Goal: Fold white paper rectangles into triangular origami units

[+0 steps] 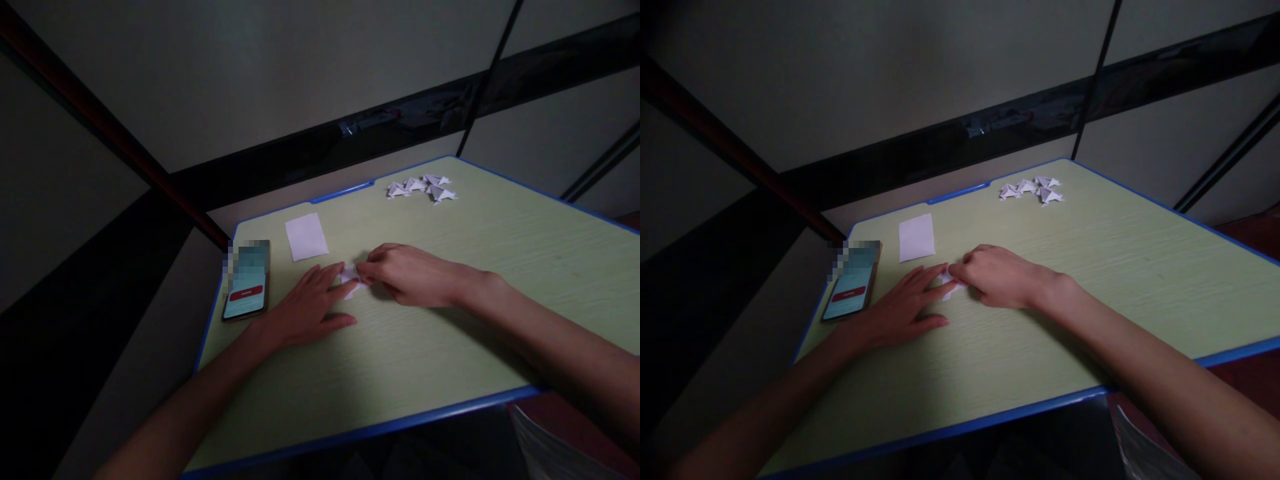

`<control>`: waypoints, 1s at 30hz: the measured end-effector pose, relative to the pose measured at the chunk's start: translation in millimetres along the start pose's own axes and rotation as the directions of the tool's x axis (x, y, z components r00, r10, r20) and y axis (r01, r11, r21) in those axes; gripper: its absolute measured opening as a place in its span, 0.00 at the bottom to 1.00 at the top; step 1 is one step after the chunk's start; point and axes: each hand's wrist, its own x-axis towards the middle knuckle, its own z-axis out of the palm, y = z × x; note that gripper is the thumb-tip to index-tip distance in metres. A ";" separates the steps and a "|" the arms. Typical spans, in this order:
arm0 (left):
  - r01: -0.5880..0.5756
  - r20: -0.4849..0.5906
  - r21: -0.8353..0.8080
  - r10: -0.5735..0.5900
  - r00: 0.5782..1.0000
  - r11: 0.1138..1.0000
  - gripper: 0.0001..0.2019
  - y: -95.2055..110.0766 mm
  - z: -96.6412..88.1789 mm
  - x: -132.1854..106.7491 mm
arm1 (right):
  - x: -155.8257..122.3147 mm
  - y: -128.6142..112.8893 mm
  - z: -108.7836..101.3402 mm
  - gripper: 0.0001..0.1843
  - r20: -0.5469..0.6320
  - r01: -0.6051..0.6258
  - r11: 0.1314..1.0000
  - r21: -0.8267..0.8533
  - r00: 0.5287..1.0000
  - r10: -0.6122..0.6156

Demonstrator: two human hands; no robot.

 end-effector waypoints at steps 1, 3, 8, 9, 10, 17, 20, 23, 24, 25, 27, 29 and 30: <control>-0.005 -0.001 -0.009 0.005 1.000 1.000 0.29 -0.2 0.5 -0.4 | 0.1 0.6 0.5 0.11 -0.002 -0.003 1.000 0.028 1.000 0.003; -0.021 -0.001 -0.026 0.021 1.000 0.999 0.29 -0.9 2.0 -1.3 | 0.5 3.5 2.3 0.11 -0.012 -0.013 0.993 0.118 1.000 0.015; -0.019 -0.016 -0.041 0.018 1.000 0.999 0.28 -2.4 6.2 -2.3 | 5.0 11.0 10.0 0.08 -0.079 -0.148 0.931 0.333 0.980 0.184; -0.017 -0.019 -0.042 0.017 1.000 0.999 0.28 -2.9 6.8 -2.1 | 6.4 11.4 11.9 0.07 -0.079 -0.179 0.920 0.349 0.973 0.219; -0.019 -0.024 -0.045 0.018 1.000 0.999 0.28 -3.5 7.2 -1.6 | 7.7 11.3 13.8 0.06 -0.074 -0.204 0.914 0.350 0.967 0.245; -0.047 -0.092 -0.114 0.037 0.995 0.992 0.23 -9.2 8.4 2.2 | 11.7 2.5 21.1 0.06 -0.089 -0.260 0.904 0.339 0.948 0.306; -0.027 -0.155 -0.207 -0.006 0.988 0.978 0.24 -10.3 9.8 2.4 | 12.2 -0.6 20.7 0.06 -0.070 -0.304 0.883 0.358 0.934 0.350; 0.009 -0.282 -0.324 -0.106 0.953 0.946 0.24 -11.5 12.7 4.1 | 13.2 -1.1 20.6 0.06 -0.052 -0.316 0.882 0.351 0.933 0.355; 0.021 -0.328 -0.360 -0.147 0.933 0.933 0.22 -11.9 13.7 5.3 | 13.5 -1.0 20.9 0.06 -0.052 -0.318 0.882 0.348 0.933 0.357; 0.035 -0.364 -0.392 -0.190 0.912 0.919 0.18 -12.3 14.8 6.7 | 13.9 -0.9 21.4 0.06 -0.054 -0.321 0.881 0.348 0.931 0.360; 0.071 -0.408 -0.443 -0.272 0.872 0.894 0.10 -12.5 16.6 10.0 | 14.5 -1.4 22.5 0.06 -0.060 -0.330 0.878 0.346 0.926 0.372; 0.110 -0.418 -0.465 -0.328 0.847 0.879 0.03 -11.8 17.9 13.2 | 15.1 -3.1 23.6 0.06 -0.062 -0.350 0.877 0.329 0.919 0.390; 0.128 -0.417 -0.466 -0.345 0.841 0.876 0.02 -11.0 18.4 14.6 | 15.4 -4.3 24.2 0.06 -0.062 -0.363 0.877 0.314 0.914 0.400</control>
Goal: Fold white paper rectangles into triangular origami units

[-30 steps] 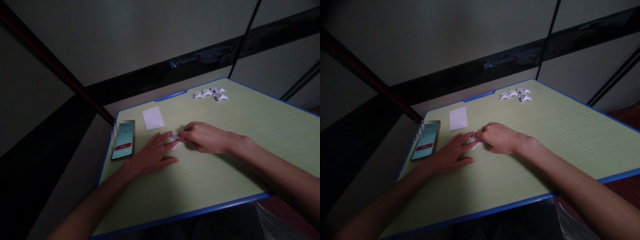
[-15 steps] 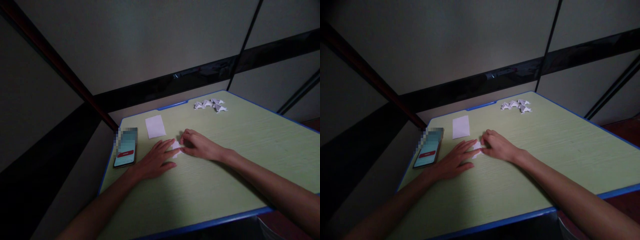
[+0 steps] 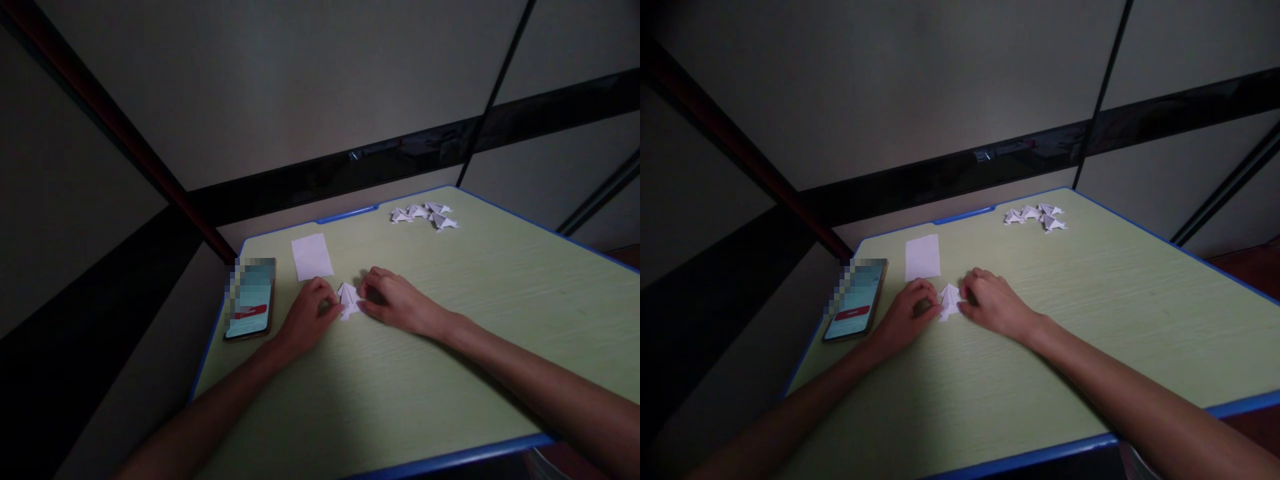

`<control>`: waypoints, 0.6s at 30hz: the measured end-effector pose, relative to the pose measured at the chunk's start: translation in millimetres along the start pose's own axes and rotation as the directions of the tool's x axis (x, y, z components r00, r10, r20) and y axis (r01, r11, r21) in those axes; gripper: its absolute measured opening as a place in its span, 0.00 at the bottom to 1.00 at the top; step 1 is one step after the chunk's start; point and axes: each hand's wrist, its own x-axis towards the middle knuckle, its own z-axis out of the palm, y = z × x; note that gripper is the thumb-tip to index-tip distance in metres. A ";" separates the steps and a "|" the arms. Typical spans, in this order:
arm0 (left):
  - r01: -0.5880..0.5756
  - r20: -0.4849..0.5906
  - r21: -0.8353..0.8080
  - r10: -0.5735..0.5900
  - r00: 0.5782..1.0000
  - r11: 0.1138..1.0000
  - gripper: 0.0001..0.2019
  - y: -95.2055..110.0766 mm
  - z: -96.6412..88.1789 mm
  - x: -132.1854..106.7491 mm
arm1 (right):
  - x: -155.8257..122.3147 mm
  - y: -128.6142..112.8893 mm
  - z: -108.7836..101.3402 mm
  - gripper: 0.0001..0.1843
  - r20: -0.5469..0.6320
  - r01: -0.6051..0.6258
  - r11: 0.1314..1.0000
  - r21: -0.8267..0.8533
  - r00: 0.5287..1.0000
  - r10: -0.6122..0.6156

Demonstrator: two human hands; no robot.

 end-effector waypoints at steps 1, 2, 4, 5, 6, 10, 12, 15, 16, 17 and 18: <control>0.014 -0.006 0.008 -0.014 1.000 1.000 0.03 0.9 1.2 0.5 | -0.4 -1.1 1.0 0.07 -0.006 -0.010 1.000 -0.018 1.000 0.010; 0.026 -0.012 0.014 -0.026 1.000 1.000 0.03 1.9 2.3 0.9 | -0.8 -2.2 2.1 0.07 -0.013 -0.020 0.999 -0.035 1.000 0.020; 0.047 -0.022 0.008 -0.046 0.999 0.999 0.04 4.2 4.1 1.1 | -1.3 -3.7 4.9 0.08 -0.037 -0.034 0.998 -0.053 0.999 0.032; 0.056 -0.026 -0.004 -0.056 0.998 0.998 0.05 5.2 4.7 1.1 | -1.3 -4.2 6.6 0.07 -0.052 -0.039 0.998 -0.048 0.998 0.037; 0.063 -0.030 -0.020 -0.064 0.998 0.998 0.05 6.1 5.3 1.0 | -1.0 -4.3 8.5 0.06 -0.069 -0.044 0.999 -0.031 0.997 0.041; 0.128 -0.093 -0.141 -0.141 0.986 0.982 0.07 6.8 6.9 1.4 | 2.1 -4.8 16.4 0.02 -0.090 -0.070 0.962 0.265 0.991 0.097; 0.200 -0.136 -0.267 -0.242 0.961 0.943 0.10 6.0 7.0 2.5 | 4.3 -6.2 18.6 0.04 -0.062 -0.106 0.850 0.516 0.985 0.160; 0.247 -0.080 -0.492 -0.326 0.942 0.835 0.13 6.3 5.0 5.0 | 6.8 -9.6 18.2 0.09 -0.057 -0.111 0.657 0.746 0.972 0.229; 0.250 -0.034 -0.546 -0.319 0.947 0.800 0.12 7.1 4.0 5.7 | 7.3 -10.8 17.5 0.10 -0.064 -0.105 0.618 0.779 0.967 0.246; 0.259 0.016 -0.576 -0.306 0.952 0.775 0.08 8.3 2.9 6.1 | 7.6 -11.9 16.8 0.10 -0.069 -0.101 0.591 0.801 0.964 0.258; 0.269 0.057 -0.590 -0.294 0.954 0.761 0.06 9.7 2.0 6.3 | 7.8 -13.0 16.2 0.11 -0.066 -0.099 0.566 0.818 0.962 0.264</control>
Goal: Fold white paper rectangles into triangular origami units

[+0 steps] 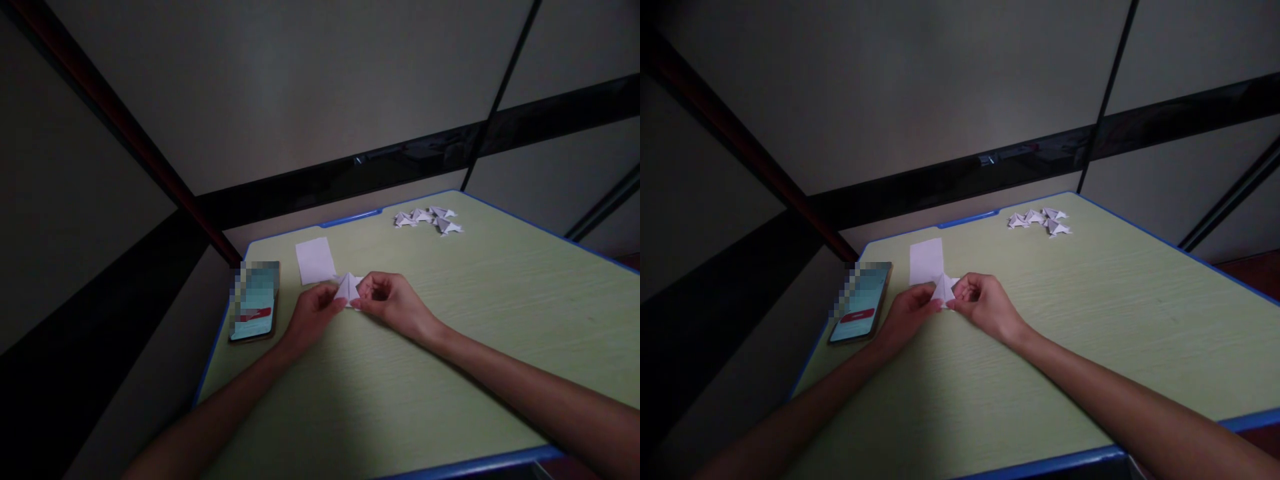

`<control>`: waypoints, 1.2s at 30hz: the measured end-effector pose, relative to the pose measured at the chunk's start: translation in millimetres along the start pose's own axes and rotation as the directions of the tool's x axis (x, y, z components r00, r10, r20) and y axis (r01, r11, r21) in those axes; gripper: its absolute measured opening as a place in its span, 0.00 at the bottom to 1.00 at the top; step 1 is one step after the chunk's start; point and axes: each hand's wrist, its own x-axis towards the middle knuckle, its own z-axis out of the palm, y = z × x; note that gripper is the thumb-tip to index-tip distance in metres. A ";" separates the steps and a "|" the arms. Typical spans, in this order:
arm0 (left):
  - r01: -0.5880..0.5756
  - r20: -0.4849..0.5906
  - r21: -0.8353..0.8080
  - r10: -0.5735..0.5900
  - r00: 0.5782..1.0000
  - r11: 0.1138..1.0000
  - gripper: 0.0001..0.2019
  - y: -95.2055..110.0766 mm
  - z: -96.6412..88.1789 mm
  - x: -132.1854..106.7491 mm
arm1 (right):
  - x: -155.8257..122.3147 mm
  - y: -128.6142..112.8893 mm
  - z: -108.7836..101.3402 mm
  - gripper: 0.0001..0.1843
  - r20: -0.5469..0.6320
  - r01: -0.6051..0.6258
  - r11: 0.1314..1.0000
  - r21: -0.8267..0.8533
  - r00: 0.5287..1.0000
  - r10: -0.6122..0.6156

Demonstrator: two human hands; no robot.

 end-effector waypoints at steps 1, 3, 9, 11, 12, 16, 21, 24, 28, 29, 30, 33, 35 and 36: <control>0.009 0.011 -0.004 -0.009 1.000 1.000 0.06 1.6 0.2 -0.6 | -0.1 -0.9 0.5 0.12 0.005 -0.011 0.999 0.032 1.000 0.011; 0.023 0.010 0.002 -0.023 1.000 1.000 0.09 3.8 0.7 -2.2 | -0.2 -2.3 1.4 0.13 0.032 -0.036 0.994 0.105 0.999 0.033; 0.049 0.098 0.071 -0.055 0.994 0.996 0.10 2.7 0.7 -5.8 | -0.2 -7.0 -0.3 0.09 0.105 -0.005 0.986 0.166 0.994 -0.012; 0.039 0.140 0.114 -0.055 0.989 0.993 0.09 2.4 1.2 -6.3 | -0.4 -7.7 -1.5 0.09 0.132 -0.010 0.994 0.107 0.991 -0.004; 0.037 0.150 0.128 -0.056 0.987 0.991 0.09 2.6 1.6 -6.4 | -0.6 -7.7 -2.0 0.10 0.133 -0.008 0.997 0.081 0.991 -0.002; 0.050 0.161 0.125 -0.070 0.984 0.991 0.07 4.5 3.4 -6.3 | -1.3 -7.3 -3.4 0.11 0.073 0.057 0.997 0.049 0.996 -0.061; 0.060 0.119 0.150 -0.078 0.990 0.987 0.12 2.6 4.1 -5.7 | -0.9 -8.2 -3.6 0.11 0.030 0.083 0.993 0.081 0.996 -0.086; 0.080 0.111 0.146 -0.097 0.989 0.986 0.12 2.8 4.1 -5.5 | 0.0 -7.5 -3.6 0.11 0.022 0.085 0.993 0.077 0.996 -0.087; 0.102 0.146 0.105 -0.117 0.982 0.989 0.11 7.3 2.5 -5.5 | 1.2 -5.3 -4.5 0.11 0.019 0.090 0.992 0.083 0.996 -0.092; 0.090 0.165 0.094 -0.105 0.981 0.991 0.11 8.4 1.7 -5.5 | 1.4 -4.9 -4.7 0.11 0.022 0.091 0.992 0.089 0.995 -0.093; 0.074 0.185 0.082 -0.088 0.979 0.994 0.12 9.2 0.9 -5.4 | 1.4 -4.7 -4.9 0.11 0.024 0.092 0.991 0.095 0.995 -0.095; 0.045 0.221 0.071 -0.060 0.973 0.996 0.14 9.8 -0.7 -5.1 | 0.5 -4.8 -4.9 0.12 0.039 0.092 0.989 0.116 0.995 -0.097; 0.054 0.214 0.096 -0.073 0.974 0.994 0.14 9.3 -0.6 -5.1 | -0.4 -5.2 -4.5 0.13 0.047 0.091 0.988 0.124 0.994 -0.098; 0.060 0.204 0.114 -0.083 0.976 0.992 0.13 9.0 -0.3 -5.3 | -0.7 -5.3 -4.2 0.13 0.045 0.092 0.988 0.121 0.994 -0.098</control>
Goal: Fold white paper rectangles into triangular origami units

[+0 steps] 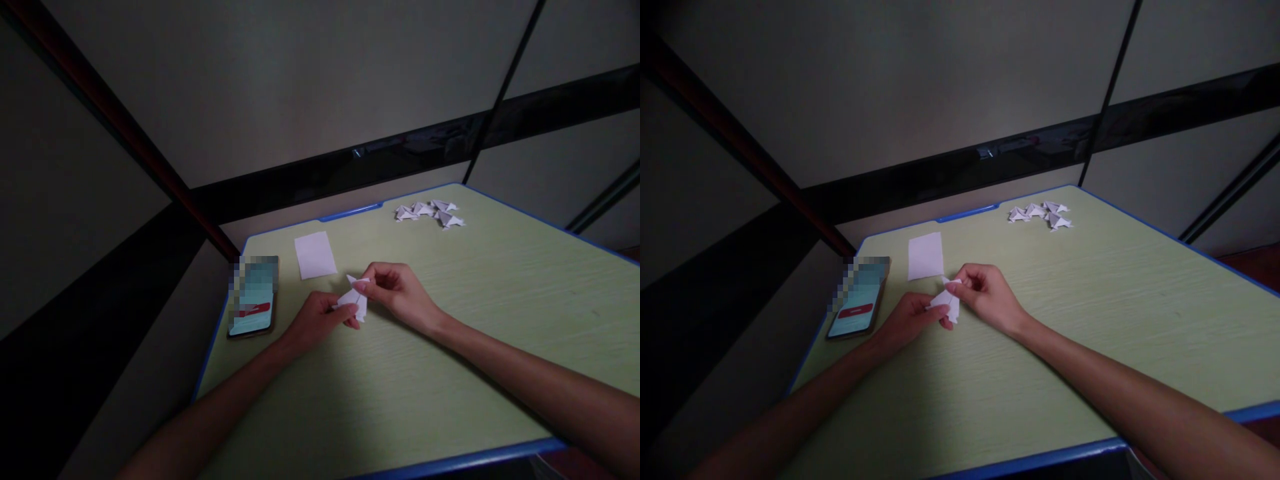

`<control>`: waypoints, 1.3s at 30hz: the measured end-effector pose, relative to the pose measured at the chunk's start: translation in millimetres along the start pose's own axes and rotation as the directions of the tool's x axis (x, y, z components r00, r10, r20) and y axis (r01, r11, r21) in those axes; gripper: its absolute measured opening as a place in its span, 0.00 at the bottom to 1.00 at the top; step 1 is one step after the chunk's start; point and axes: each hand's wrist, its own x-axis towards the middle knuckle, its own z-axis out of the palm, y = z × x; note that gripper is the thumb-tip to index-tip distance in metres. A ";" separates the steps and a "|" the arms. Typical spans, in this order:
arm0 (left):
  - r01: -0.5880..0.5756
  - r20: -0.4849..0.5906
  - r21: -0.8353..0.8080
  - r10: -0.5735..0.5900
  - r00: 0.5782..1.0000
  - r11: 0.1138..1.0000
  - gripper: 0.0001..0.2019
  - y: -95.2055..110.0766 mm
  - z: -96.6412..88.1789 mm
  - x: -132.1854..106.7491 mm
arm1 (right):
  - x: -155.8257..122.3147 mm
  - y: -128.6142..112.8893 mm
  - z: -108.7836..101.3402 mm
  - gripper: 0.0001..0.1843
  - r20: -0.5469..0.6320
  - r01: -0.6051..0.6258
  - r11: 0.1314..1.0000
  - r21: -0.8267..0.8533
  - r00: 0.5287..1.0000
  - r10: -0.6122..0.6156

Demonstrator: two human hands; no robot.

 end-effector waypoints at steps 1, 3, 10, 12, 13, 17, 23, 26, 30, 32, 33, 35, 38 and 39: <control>0.006 -0.012 0.016 -0.006 1.000 1.000 0.13 -0.1 0.4 -0.2 | -0.2 0.0 0.3 0.13 -0.005 0.002 1.000 -0.007 1.000 -0.002; -0.001 -0.029 0.036 0.002 1.000 0.999 0.13 -0.2 1.0 -0.9 | 0.1 0.6 0.6 0.13 -0.018 -0.002 1.000 -0.016 1.000 0.002; -0.085 -0.001 0.014 0.085 0.996 0.996 0.14 -1.2 2.6 -4.9 | 4.7 3.4 0.7 0.14 -0.014 -0.192 0.965 0.180 0.980 0.198; -0.142 0.010 0.054 0.142 0.990 0.988 0.14 -0.9 3.6 -6.6 | 4.6 2.3 0.8 0.13 0.015 -0.234 0.939 0.251 0.971 0.238; -0.192 0.017 0.089 0.191 0.981 0.977 0.14 -0.4 4.1 -7.6 | 4.1 1.7 0.9 0.13 0.038 -0.250 0.929 0.274 0.968 0.249; -0.460 0.064 0.253 0.460 0.886 0.851 0.14 2.2 5.6 -12.3 | 0.7 1.5 1.8 0.11 0.140 -0.294 0.908 0.300 0.955 0.263; -0.458 0.050 0.309 0.467 0.883 0.834 0.13 -1.2 4.9 -12.3 | 1.2 0.7 -0.4 0.11 0.124 -0.257 0.922 0.288 0.965 0.230; -0.312 -0.016 0.206 0.322 0.947 0.927 0.15 -4.9 4.9 -9.9 | 3.8 -1.2 -4.0 0.11 0.077 -0.198 0.944 0.263 0.980 0.184; -0.266 -0.008 0.178 0.272 0.962 0.947 0.16 -7.7 6.0 -9.4 | 5.2 -4.4 -7.6 0.10 0.129 -0.225 0.945 0.237 0.972 0.199; -0.257 -0.005 0.176 0.262 0.965 0.950 0.16 -7.3 6.5 -10.2 | 4.5 -6.8 -7.8 0.08 0.158 -0.247 0.941 0.229 0.964 0.215; -0.250 -0.005 0.175 0.255 0.967 0.952 0.16 -6.7 6.7 -10.7 | 3.9 -8.1 -7.6 0.08 0.169 -0.257 0.942 0.217 0.960 0.223; -0.234 -0.002 0.182 0.238 0.971 0.955 0.15 -5.2 7.0 -11.3 | 2.8 -10.0 -6.7 0.08 0.189 -0.277 0.945 0.176 0.951 0.244; -0.194 0.000 0.191 0.198 0.980 0.962 0.14 -3.1 7.3 -11.3 | 2.0 -9.9 -5.8 0.09 0.213 -0.276 0.957 0.085 0.944 0.254; -0.173 -0.001 0.186 0.176 0.984 0.967 0.14 -2.7 7.3 -11.0 | 1.9 -9.0 -5.7 0.10 0.208 -0.258 0.965 0.055 0.948 0.241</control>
